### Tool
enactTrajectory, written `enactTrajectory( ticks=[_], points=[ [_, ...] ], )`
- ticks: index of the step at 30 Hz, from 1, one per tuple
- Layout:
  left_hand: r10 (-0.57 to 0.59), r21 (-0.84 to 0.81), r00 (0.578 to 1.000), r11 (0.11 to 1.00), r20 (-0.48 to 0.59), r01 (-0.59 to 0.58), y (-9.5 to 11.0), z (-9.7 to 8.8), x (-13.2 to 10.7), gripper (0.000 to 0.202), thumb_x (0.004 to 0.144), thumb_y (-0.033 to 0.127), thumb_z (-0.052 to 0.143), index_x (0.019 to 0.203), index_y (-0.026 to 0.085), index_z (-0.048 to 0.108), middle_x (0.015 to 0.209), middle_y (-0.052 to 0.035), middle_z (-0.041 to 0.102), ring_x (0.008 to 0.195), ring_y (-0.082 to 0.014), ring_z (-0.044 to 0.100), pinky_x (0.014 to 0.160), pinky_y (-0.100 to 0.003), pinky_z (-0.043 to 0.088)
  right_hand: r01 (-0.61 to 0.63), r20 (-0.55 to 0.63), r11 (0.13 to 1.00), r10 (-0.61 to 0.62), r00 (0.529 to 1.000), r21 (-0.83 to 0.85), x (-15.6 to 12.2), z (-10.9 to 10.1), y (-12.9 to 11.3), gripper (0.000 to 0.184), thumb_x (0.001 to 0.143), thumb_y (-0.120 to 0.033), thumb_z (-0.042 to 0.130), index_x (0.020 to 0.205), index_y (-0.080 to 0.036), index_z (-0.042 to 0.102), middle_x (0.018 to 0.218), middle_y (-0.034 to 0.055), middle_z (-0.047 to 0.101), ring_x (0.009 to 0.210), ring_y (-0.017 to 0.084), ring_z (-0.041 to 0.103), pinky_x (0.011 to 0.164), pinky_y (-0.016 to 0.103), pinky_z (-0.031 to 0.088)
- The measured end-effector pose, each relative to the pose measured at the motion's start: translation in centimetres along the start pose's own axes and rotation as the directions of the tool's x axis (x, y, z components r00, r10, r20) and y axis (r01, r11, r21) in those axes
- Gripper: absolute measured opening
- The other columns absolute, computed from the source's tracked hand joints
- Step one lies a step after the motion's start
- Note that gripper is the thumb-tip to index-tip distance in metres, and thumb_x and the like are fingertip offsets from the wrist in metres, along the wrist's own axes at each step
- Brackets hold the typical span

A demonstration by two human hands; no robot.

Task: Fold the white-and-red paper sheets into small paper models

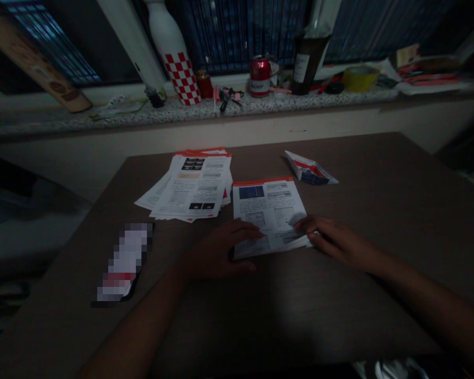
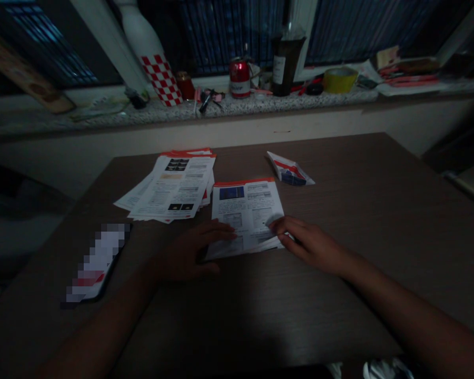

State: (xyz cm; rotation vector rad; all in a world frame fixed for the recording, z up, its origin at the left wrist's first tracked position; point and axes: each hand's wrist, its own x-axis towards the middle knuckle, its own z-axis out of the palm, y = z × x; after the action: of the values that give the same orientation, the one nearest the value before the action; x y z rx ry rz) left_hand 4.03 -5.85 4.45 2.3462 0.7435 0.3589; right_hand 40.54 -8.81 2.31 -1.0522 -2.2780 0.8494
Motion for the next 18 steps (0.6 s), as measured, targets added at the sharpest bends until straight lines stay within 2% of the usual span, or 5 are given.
enactTrajectory(
  ticks=[2,5,11,14,18],
  points=[
    [-0.016,0.033,1.0,0.999,-0.01,0.016,0.0,0.3,0.1,0.052,0.1,0.053,0.071,0.147,0.032,0.063,0.15,-0.007,0.064,0.139,-0.0288,0.059,0.121,-0.05,0.046,-0.036,-0.049,0.999,0.036,0.998,0.007,0.1,0.0,-0.2,0.022,0.111,-0.036,0.049,0.126,-0.028,0.064,0.132,0.0098,0.072,0.12,0.027,0.07,0.101,0.046,0.059],
    [-0.042,0.053,0.998,0.998,-0.054,0.045,-0.3,0.8,0.2,0.036,0.11,0.042,0.056,0.142,0.031,0.067,0.144,-0.0058,0.069,0.135,-0.0257,0.064,0.119,-0.049,0.049,-0.073,-0.099,0.997,0.076,0.992,0.03,0.1,0.0,-0.1,0.02,0.11,-0.04,0.05,0.119,-0.028,0.064,0.127,0.0091,0.075,0.114,0.027,0.073,0.097,0.044,0.06],
    [-0.214,0.068,0.96,0.971,-0.178,0.229,-0.9,1.5,0.0,0.044,0.107,0.054,0.056,0.14,0.027,0.068,0.142,-0.007,0.071,0.132,-0.0288,0.067,0.114,-0.048,0.055,-0.008,-0.051,0.997,0.012,0.999,0.083,0.1,-0.5,1.1,0.028,0.102,-0.043,0.067,0.126,-0.029,0.064,0.132,0.0087,0.072,0.121,0.029,0.07,0.1,0.044,0.059],
    [-0.23,0.048,0.958,0.969,-0.168,0.241,-0.7,1.3,0.1,0.043,0.106,0.055,0.056,0.136,0.028,0.071,0.136,-0.0052,0.075,0.124,-0.0284,0.072,0.109,-0.046,0.059,-0.011,-0.079,0.998,0.016,0.997,0.066,0.2,-0.8,1.3,0.023,0.103,-0.043,0.066,0.12,-0.027,0.065,0.132,0.0094,0.072,0.12,0.029,0.07,0.098,0.043,0.059],
    [-0.277,-0.019,0.95,0.961,-0.143,0.277,-0.2,0.9,0.3,0.04,0.107,0.053,0.056,0.137,0.032,0.072,0.123,-0.0017,0.08,0.107,-0.0259,0.078,0.095,-0.042,0.064,-0.099,-0.125,0.994,0.103,0.987,0.039,0.3,-1.0,0.7,0.026,0.105,-0.048,0.061,0.113,-0.025,0.066,0.121,0.0105,0.076,0.105,0.027,0.074,0.084,0.04,0.061]
  ],
)
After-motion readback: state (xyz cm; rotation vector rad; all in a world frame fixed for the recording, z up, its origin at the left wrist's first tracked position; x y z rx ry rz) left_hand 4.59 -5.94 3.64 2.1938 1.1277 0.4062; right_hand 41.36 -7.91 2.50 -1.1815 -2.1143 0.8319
